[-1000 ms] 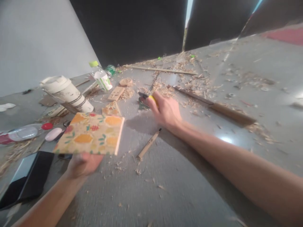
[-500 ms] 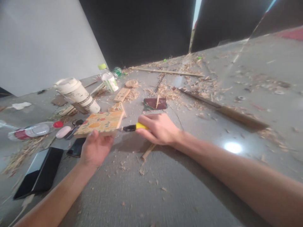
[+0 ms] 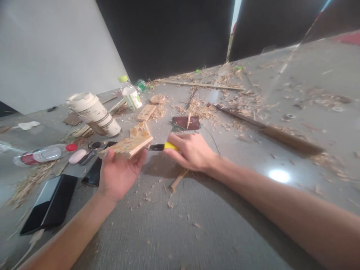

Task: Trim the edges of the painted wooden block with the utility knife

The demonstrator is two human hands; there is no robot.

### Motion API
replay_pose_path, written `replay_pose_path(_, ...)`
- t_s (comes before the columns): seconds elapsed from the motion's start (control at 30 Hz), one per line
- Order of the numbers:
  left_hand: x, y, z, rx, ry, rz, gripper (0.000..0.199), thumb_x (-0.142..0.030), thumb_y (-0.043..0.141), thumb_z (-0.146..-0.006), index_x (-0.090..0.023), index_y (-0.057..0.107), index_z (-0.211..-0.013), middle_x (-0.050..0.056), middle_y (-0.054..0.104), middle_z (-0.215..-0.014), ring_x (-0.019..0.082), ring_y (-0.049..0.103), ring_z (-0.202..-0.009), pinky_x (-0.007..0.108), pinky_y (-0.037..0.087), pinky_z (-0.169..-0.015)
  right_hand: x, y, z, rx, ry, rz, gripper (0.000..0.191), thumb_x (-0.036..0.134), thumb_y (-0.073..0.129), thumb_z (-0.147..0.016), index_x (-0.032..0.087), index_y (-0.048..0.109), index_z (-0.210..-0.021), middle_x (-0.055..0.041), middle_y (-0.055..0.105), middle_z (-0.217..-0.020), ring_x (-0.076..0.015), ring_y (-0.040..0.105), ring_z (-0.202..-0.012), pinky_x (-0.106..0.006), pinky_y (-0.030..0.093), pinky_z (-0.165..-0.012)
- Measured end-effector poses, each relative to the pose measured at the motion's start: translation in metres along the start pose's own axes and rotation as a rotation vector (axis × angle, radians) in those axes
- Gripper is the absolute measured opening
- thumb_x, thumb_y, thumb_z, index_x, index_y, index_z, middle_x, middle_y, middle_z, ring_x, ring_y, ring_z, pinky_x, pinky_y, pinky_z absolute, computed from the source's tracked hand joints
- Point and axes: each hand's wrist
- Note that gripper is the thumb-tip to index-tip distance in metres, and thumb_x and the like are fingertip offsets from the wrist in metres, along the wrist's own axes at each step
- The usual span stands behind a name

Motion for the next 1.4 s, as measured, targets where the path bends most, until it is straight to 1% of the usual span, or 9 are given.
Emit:
replay_pose_path(0.2, -0.0003, -0.0039, -0.0035, -0.077, -0.101, -0.049, 0.064, -0.052, 0.083, -0.087, -0.014, 0.068, -0.137, 0.016, 0.075, -0.133, 0.028, 0.072, -0.125, 0.028, 0.065, -0.096, 0.0003, 0.001, 0.0006, 0.0, -0.075, -0.006, 0.033, 0.05, 0.044, -0.106, 0.024, 0.045, -0.087, 0.0014, 0.047, -0.074, -0.0149, 0.041, -0.062, -0.033, 0.027, -0.06)
replay_pose_path(0.4, 0.0016, -0.0066, -0.005, -0.146, -0.134, -0.108, 0.05, -0.053, 0.082, -0.088, -0.017, 0.076, -0.121, 0.014, 0.078, -0.124, 0.027, 0.073, -0.121, 0.03, 0.066, -0.095, 0.0005, 0.001, -0.0001, 0.035, -0.09, -0.008, 0.03, 0.046, 0.041, -0.107, 0.023, 0.046, -0.089, 0.0008, 0.048, -0.076, -0.0153, 0.043, -0.065, -0.033, 0.028, -0.061)
replay_pose_path(0.53, 0.0016, -0.0058, -0.0047, -0.154, -0.157, -0.11, 0.051, -0.054, 0.081, -0.089, -0.015, 0.076, -0.122, 0.016, 0.077, -0.126, 0.027, 0.073, -0.119, 0.029, 0.066, -0.094, 0.0005, 0.001, -0.0008, 0.051, -0.093, 0.011, 0.03, 0.047, 0.042, -0.107, 0.023, 0.047, -0.091, 0.0004, 0.049, -0.079, -0.0149, 0.043, -0.066, -0.033, 0.028, -0.061)
replay_pose_path(0.63, 0.0015, -0.0047, -0.0044, -0.162, -0.153, -0.108, 0.048, -0.053, 0.079, -0.091, -0.017, 0.076, -0.121, 0.013, 0.077, -0.127, 0.025, 0.074, -0.114, 0.031, 0.066, -0.094, 0.0009, 0.001, -0.0014, 0.051, -0.096, 0.036, 0.03, 0.047, 0.042, -0.107, 0.022, 0.048, -0.091, -0.0002, 0.05, -0.08, -0.0148, 0.043, -0.066, -0.033, 0.028, -0.061)
replay_pose_path(0.83, 0.0016, -0.0031, -0.0047, -0.177, -0.148, -0.07, 0.042, -0.049, 0.084, -0.086, -0.017, 0.077, -0.112, 0.009, 0.079, -0.117, 0.02, 0.075, -0.101, 0.029, 0.066, -0.091, 0.001, 0.0009, -0.0016, 0.042, -0.107, 0.046, 0.029, 0.045, 0.042, -0.108, 0.021, 0.05, -0.093, -0.0009, 0.051, -0.082, -0.0153, 0.045, -0.069, -0.032, 0.029, -0.062)
replay_pose_path(1.0, 0.0018, -0.0044, -0.0055, -0.17, -0.147, -0.086, 0.041, -0.05, 0.084, -0.086, -0.02, 0.076, -0.113, 0.006, 0.079, -0.12, 0.019, 0.074, -0.1, 0.03, 0.065, -0.089, -0.0007, 0.0018, -0.0011, 0.04, -0.116, 0.049, 0.029, 0.046, 0.044, -0.108, 0.021, 0.052, -0.094, -0.0014, 0.052, -0.082, -0.0158, 0.047, -0.07, -0.033, 0.029, -0.062)
replay_pose_path(1.1, 0.0008, -0.0041, -0.0056, -0.175, -0.103, -0.126, 0.044, -0.051, 0.084, -0.085, -0.021, 0.075, -0.116, 0.006, 0.078, -0.121, 0.019, 0.073, -0.096, 0.03, 0.064, -0.082, -0.0027, 0.0015, -0.0009, 0.032, -0.098, 0.055, 0.029, 0.046, 0.044, -0.108, 0.021, 0.053, -0.094, -0.0016, 0.053, -0.082, -0.0161, 0.048, -0.071, -0.032, 0.03, -0.062)
replay_pose_path(1.23, -0.0024, -0.0017, -0.0048, -0.202, 0.01, -0.287, 0.045, -0.051, 0.082, -0.086, -0.023, 0.07, -0.12, 0.005, 0.078, -0.118, 0.019, 0.072, -0.092, 0.026, 0.056, -0.067, -0.0044, -0.0004, -0.0002, 0.003, -0.115, 0.025, 0.029, 0.044, 0.044, -0.108, 0.021, 0.054, -0.094, -0.001, 0.053, -0.079, -0.0157, 0.047, -0.068, -0.032, 0.032, -0.063)
replay_pose_path(1.4, -0.0048, -0.0014, -0.005, -0.231, -0.035, -0.373, 0.053, -0.062, 0.079, -0.084, -0.024, 0.067, -0.119, 0.003, 0.077, -0.096, 0.017, 0.07, -0.07, 0.027, 0.049, -0.057, -0.0031, -0.0017, 0.0003, 0.008, -0.207, -0.015, 0.026, 0.045, 0.047, -0.107, 0.02, 0.056, -0.104, -0.0015, 0.058, -0.082, -0.0157, 0.052, -0.069, -0.03, 0.036, -0.062)
Point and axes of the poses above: each hand's wrist, its own z-axis away from the middle knuckle, its own y-axis out of the palm, x = y × z
